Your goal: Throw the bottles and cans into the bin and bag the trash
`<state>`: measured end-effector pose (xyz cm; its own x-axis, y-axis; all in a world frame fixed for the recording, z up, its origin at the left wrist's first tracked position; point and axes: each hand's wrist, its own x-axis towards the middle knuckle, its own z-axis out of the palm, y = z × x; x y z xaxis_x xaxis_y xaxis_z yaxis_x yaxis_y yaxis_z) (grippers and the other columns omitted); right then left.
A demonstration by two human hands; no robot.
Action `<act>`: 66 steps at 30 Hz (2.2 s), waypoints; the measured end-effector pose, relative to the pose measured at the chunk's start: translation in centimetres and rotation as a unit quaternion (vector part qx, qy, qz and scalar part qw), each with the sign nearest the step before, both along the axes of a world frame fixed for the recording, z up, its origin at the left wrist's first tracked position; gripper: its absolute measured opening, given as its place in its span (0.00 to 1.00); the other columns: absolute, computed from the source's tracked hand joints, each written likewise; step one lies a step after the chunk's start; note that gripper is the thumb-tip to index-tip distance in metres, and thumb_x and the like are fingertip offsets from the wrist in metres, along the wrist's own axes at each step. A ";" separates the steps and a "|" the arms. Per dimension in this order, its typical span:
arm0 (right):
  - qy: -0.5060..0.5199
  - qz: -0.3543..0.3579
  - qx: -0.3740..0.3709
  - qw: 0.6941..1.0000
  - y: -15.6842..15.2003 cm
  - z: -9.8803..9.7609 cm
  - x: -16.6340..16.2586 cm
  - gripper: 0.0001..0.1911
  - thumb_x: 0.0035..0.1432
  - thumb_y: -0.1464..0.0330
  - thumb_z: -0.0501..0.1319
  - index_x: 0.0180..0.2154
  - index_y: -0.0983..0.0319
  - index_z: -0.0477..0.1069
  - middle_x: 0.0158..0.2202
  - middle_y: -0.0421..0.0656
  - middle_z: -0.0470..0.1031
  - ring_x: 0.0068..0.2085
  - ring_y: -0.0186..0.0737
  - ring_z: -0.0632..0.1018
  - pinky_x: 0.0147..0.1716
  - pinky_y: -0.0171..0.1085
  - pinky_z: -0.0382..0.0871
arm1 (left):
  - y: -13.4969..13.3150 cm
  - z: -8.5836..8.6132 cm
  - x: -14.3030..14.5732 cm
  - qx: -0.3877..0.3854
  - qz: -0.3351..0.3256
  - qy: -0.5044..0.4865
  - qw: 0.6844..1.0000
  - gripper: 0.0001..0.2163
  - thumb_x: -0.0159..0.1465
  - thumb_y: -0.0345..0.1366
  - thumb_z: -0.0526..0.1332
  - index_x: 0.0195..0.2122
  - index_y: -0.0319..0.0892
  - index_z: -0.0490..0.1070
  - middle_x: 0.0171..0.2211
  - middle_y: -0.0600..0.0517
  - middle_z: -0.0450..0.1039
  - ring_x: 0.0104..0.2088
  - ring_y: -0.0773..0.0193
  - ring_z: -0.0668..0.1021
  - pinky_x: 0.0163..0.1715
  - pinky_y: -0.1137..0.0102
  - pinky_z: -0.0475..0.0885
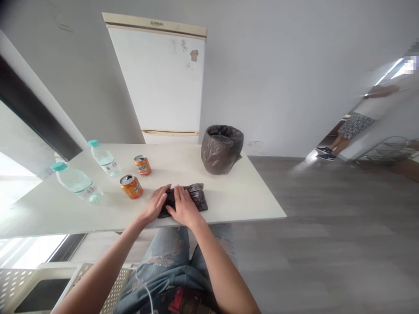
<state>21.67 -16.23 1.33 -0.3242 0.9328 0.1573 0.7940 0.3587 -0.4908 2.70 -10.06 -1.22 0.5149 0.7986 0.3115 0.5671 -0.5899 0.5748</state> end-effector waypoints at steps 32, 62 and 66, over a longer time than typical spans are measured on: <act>-0.114 -0.046 0.045 0.991 0.5 -2.8 5.9 0.35 0.76 0.55 0.48 0.77 0.60 0.53 0.79 0.46 0.51 0.78 0.49 0.53 0.77 0.56 0.44 | -1.4 -2.2 5.2 0.105 0.019 0.172 0.979 0.27 0.78 0.44 0.44 0.76 0.43 0.59 0.76 0.44 0.57 0.76 0.40 0.58 0.73 0.38 0.54; 0.159 -0.343 0.106 0.920 1.2 -3.4 8.8 0.23 0.73 0.56 0.48 0.41 0.61 0.77 0.42 0.53 0.81 0.47 0.53 0.78 0.49 0.47 0.71 | -3.6 1.9 3.4 0.128 0.096 -0.081 0.984 0.15 0.77 0.40 0.50 0.52 0.43 0.76 0.53 0.42 0.79 0.56 0.52 0.77 0.59 0.55 0.71; 0.151 -0.320 0.056 0.934 1.1 -3.3 8.8 0.18 0.71 0.55 0.53 0.35 0.58 0.72 0.31 0.45 0.78 0.35 0.46 0.77 0.38 0.40 0.66 | -5.2 1.5 3.0 0.127 0.125 -0.015 0.984 0.12 0.75 0.36 0.54 0.40 0.45 0.77 0.46 0.44 0.79 0.49 0.50 0.77 0.51 0.55 0.71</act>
